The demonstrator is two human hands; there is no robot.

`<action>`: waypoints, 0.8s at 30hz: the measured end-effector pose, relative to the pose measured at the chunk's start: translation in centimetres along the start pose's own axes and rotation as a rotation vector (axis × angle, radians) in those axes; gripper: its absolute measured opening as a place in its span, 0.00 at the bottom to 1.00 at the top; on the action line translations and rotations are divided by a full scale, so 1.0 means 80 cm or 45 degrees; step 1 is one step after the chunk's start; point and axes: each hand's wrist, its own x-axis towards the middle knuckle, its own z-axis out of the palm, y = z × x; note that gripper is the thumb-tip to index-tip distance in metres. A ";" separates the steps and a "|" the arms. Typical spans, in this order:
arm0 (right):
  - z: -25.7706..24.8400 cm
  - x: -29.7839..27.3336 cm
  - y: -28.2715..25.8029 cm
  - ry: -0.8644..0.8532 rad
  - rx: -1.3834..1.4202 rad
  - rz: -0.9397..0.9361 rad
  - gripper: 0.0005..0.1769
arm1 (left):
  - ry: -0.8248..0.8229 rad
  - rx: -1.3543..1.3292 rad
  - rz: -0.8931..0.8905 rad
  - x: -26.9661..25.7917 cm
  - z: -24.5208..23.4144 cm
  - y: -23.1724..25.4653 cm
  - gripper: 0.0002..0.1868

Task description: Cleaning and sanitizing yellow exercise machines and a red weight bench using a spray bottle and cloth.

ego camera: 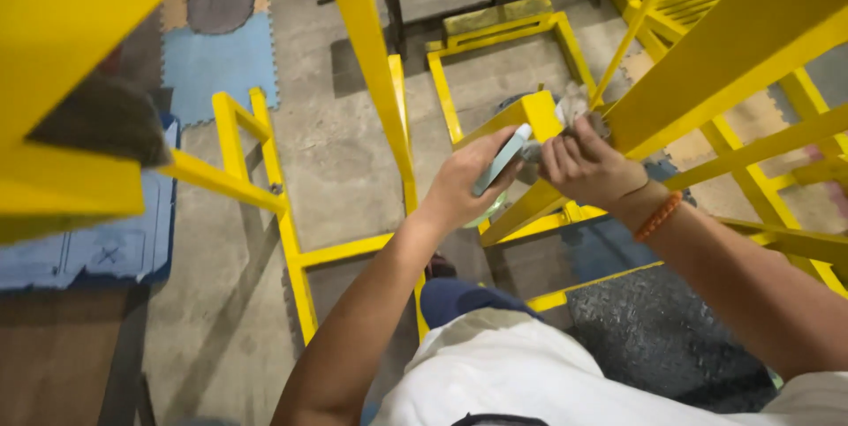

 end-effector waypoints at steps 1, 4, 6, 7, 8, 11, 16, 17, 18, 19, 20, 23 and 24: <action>0.006 -0.007 -0.009 -0.005 -0.016 0.003 0.17 | -0.005 -0.005 0.016 -0.001 -0.003 0.003 0.28; 0.006 -0.008 -0.008 -0.018 0.017 0.000 0.19 | -0.057 -0.005 0.037 0.011 -0.006 0.004 0.27; -0.029 0.025 0.011 -0.078 -0.077 0.023 0.23 | -0.047 0.072 0.057 0.020 -0.009 0.003 0.26; -0.019 0.012 0.003 -0.087 -0.084 0.023 0.23 | -0.051 0.065 0.063 0.020 -0.006 -0.002 0.26; -0.006 0.001 -0.004 -0.083 0.014 -0.007 0.21 | -0.057 0.077 0.090 0.024 -0.006 -0.008 0.26; 0.008 -0.002 -0.005 -0.044 0.120 -0.032 0.21 | -0.087 0.101 0.152 0.044 -0.013 -0.012 0.26; 0.001 0.003 -0.003 -0.061 0.175 -0.051 0.19 | -0.177 0.040 0.193 0.053 -0.009 -0.014 0.26; 0.001 0.007 -0.001 -0.070 0.159 -0.052 0.20 | -0.193 0.032 0.195 0.056 -0.010 -0.015 0.25; -0.006 0.009 -0.003 -0.076 0.155 -0.055 0.21 | -0.208 0.026 0.186 0.051 -0.010 -0.011 0.24; -0.006 0.008 0.000 -0.078 0.149 -0.060 0.21 | -0.203 0.022 0.191 0.054 -0.010 -0.007 0.24; -0.006 0.010 0.000 -0.083 0.159 -0.047 0.21 | -0.202 -0.028 0.166 0.056 -0.012 -0.005 0.24; -0.005 0.014 0.001 -0.086 0.138 -0.018 0.21 | -0.202 -0.082 0.169 0.058 -0.013 -0.011 0.26; -0.010 0.014 -0.002 -0.086 0.132 -0.007 0.21 | -0.198 -0.088 0.170 0.053 -0.011 -0.012 0.27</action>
